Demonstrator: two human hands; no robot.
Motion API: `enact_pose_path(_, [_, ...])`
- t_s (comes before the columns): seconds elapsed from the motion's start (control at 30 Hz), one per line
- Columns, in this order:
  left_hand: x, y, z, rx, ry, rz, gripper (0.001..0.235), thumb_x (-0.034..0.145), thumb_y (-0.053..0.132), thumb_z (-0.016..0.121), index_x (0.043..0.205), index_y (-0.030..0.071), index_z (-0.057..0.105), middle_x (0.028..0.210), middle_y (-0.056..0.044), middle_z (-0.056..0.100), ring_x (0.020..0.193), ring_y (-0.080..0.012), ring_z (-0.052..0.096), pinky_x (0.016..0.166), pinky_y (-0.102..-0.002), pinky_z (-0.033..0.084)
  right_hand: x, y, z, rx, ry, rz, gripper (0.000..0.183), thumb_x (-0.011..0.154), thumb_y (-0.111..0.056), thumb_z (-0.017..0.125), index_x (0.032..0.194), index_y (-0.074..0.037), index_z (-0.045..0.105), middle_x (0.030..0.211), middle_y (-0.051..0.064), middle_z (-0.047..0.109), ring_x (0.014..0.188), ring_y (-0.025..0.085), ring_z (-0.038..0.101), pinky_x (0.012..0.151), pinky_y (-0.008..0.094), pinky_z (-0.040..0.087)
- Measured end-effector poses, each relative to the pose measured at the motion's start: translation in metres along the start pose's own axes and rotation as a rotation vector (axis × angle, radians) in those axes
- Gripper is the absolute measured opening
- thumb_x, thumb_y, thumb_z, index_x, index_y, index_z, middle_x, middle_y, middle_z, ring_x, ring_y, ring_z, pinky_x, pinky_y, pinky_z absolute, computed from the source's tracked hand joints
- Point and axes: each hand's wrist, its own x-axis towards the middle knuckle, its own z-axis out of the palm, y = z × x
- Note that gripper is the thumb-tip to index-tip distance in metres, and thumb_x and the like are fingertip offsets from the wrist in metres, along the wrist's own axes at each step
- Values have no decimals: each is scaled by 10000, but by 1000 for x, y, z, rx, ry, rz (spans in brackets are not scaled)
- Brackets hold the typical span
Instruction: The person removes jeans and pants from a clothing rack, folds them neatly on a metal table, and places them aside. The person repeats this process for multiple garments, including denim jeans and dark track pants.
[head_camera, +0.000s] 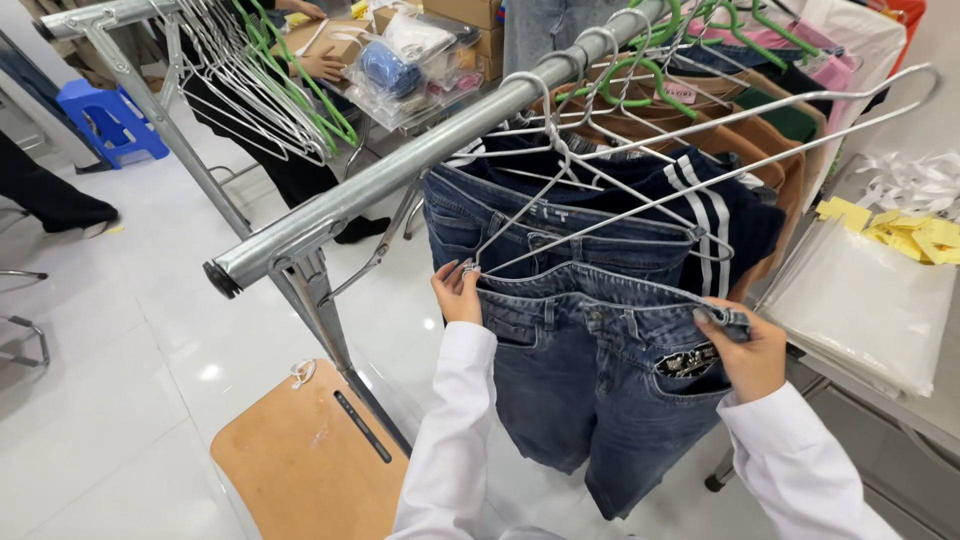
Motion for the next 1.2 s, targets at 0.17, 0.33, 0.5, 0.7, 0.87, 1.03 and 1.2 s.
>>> enact_pose_path(0.17, [-10,0,-4,243,31,73,475,807,229,790,1216,234,550,1204,10,727,1163,-146,668,1022,-302,523,-2,-7,-3,-1,13,3,189,855,-54,847,1030,-101,790,845,55,715,848,65,590,847,276,509])
enact_pose_path(0.33, [-33,27,1,501,-1,213,786,759,515,844,1397,212,499,1365,-55,653,1317,-254,569,1134,-402,454,-3,-25,7,25,23,-13,195,847,-56,845,1029,-104,794,836,34,717,846,42,572,836,244,502])
enact_pose_path(0.5, [-20,8,-18,530,-29,236,596,846,540,777,1356,286,602,1304,-82,693,1285,-321,587,1109,-441,470,-7,-27,10,62,5,11,177,848,-52,834,1016,-88,790,818,37,712,829,49,564,818,252,508])
enact_pose_path(0.7, [-3,-57,-54,475,-28,92,262,872,531,790,990,301,747,984,39,763,1018,-184,707,928,-337,560,-17,3,5,76,0,58,218,834,-39,839,1042,-73,782,863,65,711,858,73,567,849,277,509])
enact_pose_path(0.87, [-8,-66,-62,394,-144,115,208,947,446,726,1023,253,721,970,-14,770,998,-194,712,924,-362,554,-27,10,-19,53,63,129,222,876,-72,836,1085,-98,765,882,24,683,853,55,567,857,253,498])
enact_pose_path(1.03, [-25,-89,-68,145,-619,227,819,767,716,671,1401,227,501,1195,-30,730,1183,-181,638,1051,-367,466,-50,36,-49,188,228,318,124,901,-79,837,955,-55,728,791,53,653,727,80,620,728,265,555])
enact_pose_path(1.2, [-69,-111,-55,611,-862,163,872,572,418,947,1332,192,585,1257,15,713,1193,-161,660,1005,-299,474,-60,28,-95,190,301,456,218,854,-198,801,1015,-88,703,983,-15,699,894,100,641,825,263,552])
